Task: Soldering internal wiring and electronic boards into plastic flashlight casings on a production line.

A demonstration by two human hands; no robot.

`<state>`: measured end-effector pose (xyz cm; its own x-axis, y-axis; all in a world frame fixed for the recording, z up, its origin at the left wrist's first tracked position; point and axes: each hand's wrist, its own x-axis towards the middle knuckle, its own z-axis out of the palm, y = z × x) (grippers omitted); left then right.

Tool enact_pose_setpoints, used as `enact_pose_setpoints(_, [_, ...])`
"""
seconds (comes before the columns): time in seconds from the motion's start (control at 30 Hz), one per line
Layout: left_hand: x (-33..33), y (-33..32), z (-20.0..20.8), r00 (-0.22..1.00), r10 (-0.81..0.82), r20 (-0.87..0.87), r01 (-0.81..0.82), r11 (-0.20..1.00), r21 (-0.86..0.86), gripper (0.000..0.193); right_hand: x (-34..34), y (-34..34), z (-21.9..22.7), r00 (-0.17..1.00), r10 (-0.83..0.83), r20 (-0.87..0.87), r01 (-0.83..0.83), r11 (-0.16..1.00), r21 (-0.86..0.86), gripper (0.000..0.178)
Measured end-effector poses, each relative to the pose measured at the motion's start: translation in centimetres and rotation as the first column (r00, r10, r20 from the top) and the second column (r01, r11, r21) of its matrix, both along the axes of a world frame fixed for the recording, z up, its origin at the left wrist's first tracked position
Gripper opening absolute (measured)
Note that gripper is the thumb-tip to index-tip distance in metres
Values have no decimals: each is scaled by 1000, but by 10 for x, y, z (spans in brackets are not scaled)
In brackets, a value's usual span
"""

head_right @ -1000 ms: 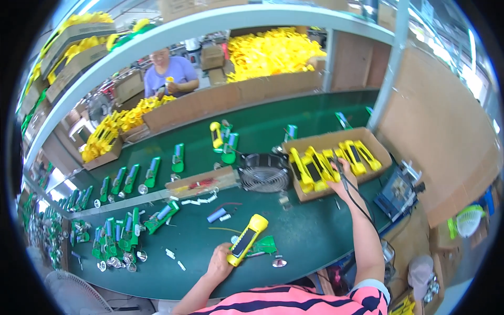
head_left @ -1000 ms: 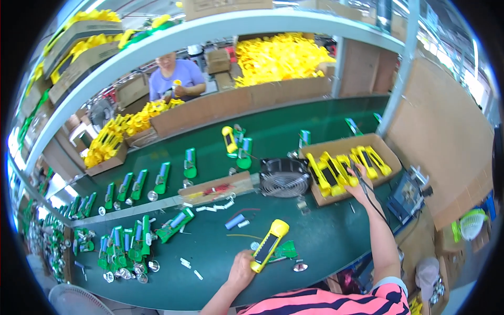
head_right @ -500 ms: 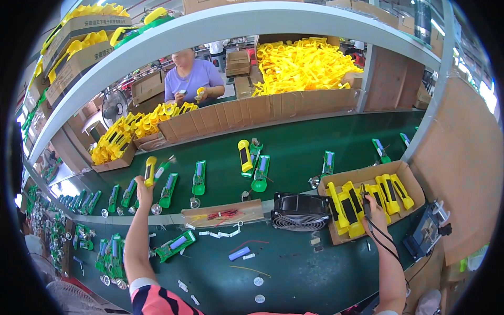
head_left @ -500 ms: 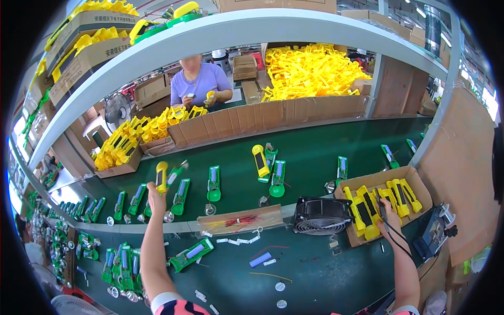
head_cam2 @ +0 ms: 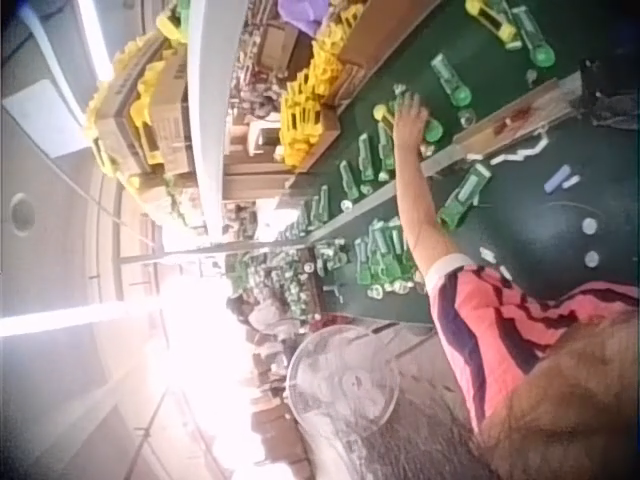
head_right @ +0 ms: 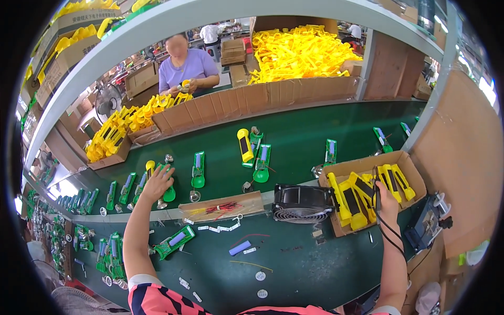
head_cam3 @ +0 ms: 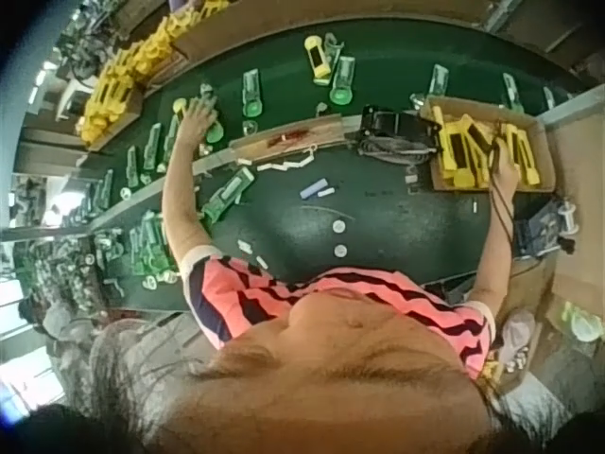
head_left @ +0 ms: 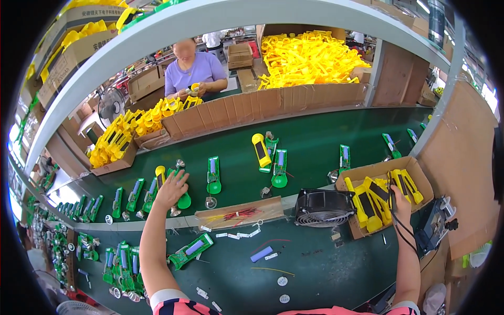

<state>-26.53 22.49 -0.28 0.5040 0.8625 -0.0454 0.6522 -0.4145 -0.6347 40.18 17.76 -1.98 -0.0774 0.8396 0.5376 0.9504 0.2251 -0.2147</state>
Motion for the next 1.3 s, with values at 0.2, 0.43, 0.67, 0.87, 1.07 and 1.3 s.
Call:
enact_pose_setpoints(0.2, [94, -70, 77, 880, -110, 462, -5, 971, 240, 52, 7, -41, 12, 825, -195, -531, 226, 974, -6, 25])
enact_pose_setpoints(0.43, [275, -217, 75, 904, -287, 317, 365, 903, -225, 20, -45, -138, -19, 630, 179, -756, -75, 983, 170, 27])
enact_pose_setpoints(0.67, [318, -249, -2, 841, 121, 527, 205, 831, -518, 47, -94, -181, -67, 464, 126, -877, -549, 818, -173, 24])
enact_pose_setpoints(0.87, [311, -269, 15, 408, 79, 909, 306, 927, -217, 14, -98, -211, -66, 783, 434, -445, -444, 892, 88, 47])
enact_pose_setpoints(1.07, [346, -267, -13, 644, 9, 765, 359, 879, -313, 19, -101, -226, -80, 823, 378, -423, -412, 911, 11, 43])
enact_pose_setpoints(1.3, [316, -266, -24, -254, 565, 785, 599, 729, -331, 9, -107, -212, -72, 695, 471, -543, -571, 821, -18, 44])
